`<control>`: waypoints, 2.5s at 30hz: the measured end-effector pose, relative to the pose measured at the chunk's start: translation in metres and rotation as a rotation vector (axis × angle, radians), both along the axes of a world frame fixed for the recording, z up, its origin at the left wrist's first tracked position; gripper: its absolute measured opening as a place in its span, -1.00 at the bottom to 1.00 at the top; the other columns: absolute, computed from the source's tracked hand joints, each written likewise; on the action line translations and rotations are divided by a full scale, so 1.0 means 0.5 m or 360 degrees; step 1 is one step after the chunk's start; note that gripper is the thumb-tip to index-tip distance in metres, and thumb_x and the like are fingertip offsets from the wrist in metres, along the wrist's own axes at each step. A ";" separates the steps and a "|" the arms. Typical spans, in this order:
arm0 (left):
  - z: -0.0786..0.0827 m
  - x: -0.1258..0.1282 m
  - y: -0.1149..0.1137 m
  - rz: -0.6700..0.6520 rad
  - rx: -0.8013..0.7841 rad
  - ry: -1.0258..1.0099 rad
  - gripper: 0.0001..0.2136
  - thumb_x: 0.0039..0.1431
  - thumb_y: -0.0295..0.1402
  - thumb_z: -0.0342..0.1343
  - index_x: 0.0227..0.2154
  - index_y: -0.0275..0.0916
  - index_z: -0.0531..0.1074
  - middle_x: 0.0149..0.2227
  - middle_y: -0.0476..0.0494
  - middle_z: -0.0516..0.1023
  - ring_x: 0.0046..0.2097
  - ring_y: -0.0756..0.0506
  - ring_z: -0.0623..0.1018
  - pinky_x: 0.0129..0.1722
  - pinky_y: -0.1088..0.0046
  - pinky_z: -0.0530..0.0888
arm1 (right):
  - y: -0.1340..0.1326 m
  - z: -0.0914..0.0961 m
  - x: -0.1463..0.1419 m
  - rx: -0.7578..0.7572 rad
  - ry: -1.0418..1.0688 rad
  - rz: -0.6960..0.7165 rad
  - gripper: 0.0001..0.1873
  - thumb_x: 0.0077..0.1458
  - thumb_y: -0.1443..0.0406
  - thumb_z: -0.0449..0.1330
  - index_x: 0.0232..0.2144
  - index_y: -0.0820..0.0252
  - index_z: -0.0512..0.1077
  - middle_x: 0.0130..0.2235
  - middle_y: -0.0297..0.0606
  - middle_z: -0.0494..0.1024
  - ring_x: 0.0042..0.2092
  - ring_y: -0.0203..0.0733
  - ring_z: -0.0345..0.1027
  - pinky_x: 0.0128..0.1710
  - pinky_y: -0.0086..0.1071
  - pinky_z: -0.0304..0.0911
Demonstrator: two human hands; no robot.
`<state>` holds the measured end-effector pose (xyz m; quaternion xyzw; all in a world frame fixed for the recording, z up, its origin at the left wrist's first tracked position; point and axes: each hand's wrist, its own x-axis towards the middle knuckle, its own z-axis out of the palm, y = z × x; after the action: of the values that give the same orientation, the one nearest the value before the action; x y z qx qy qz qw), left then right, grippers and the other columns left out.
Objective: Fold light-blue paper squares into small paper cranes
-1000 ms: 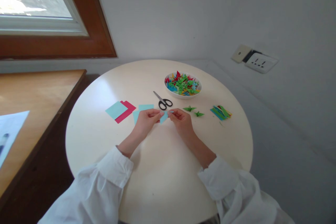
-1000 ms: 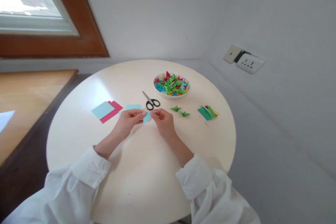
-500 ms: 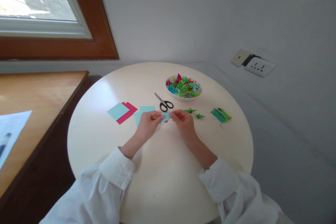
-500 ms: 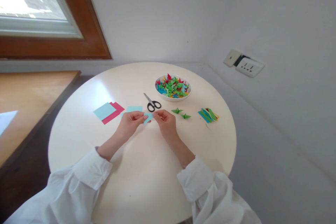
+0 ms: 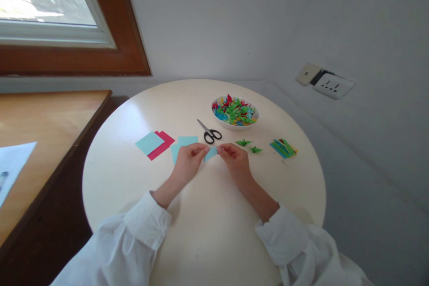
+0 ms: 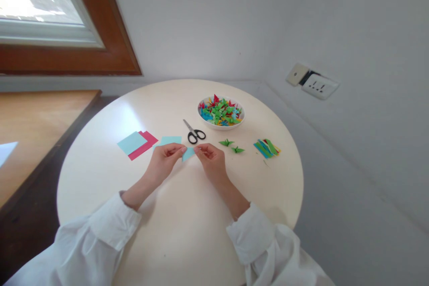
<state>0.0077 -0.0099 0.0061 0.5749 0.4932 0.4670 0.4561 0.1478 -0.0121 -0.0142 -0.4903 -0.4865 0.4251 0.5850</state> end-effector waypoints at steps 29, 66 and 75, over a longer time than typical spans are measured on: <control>-0.017 0.008 -0.013 -0.0195 -0.0233 -0.0184 -0.78 -0.07 -0.26 0.19 -0.39 -0.31 0.42 -0.56 -0.11 0.56 -0.45 -0.09 0.57 -0.45 0.47 0.45 | -0.010 0.010 0.000 -0.0087 -0.0055 0.0020 -0.81 -0.21 0.19 0.25 -0.60 0.21 0.42 -0.58 -0.37 0.45 -0.52 -0.31 0.29 -0.51 -0.42 0.22; -0.005 0.002 -0.015 -0.0019 0.0243 0.0063 -0.88 0.02 -0.35 0.10 -0.43 -0.29 0.46 -0.38 -0.12 0.55 -0.35 -0.02 0.51 -0.32 0.51 0.43 | -0.014 0.008 0.000 0.0040 0.0146 0.0169 -0.68 -0.24 0.21 0.30 -0.35 0.11 0.38 -0.35 -0.35 0.49 -0.33 -0.27 0.37 -0.33 -0.38 0.31; 0.006 0.005 -0.020 -0.0030 0.0219 0.0045 -0.90 -0.03 -0.36 0.11 -0.48 -0.30 0.45 -0.42 -0.13 0.54 -0.37 -0.03 0.50 -0.32 0.48 0.44 | -0.015 0.010 0.004 -0.0008 0.0030 0.0155 -0.79 -0.19 0.20 0.26 -0.44 0.17 0.42 -0.39 -0.34 0.51 -0.43 -0.31 0.32 -0.40 -0.40 0.27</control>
<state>0.0101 -0.0197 0.0093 0.6161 0.4610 0.4874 0.4128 0.1499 -0.0198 -0.0090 -0.4634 -0.5032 0.4589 0.5670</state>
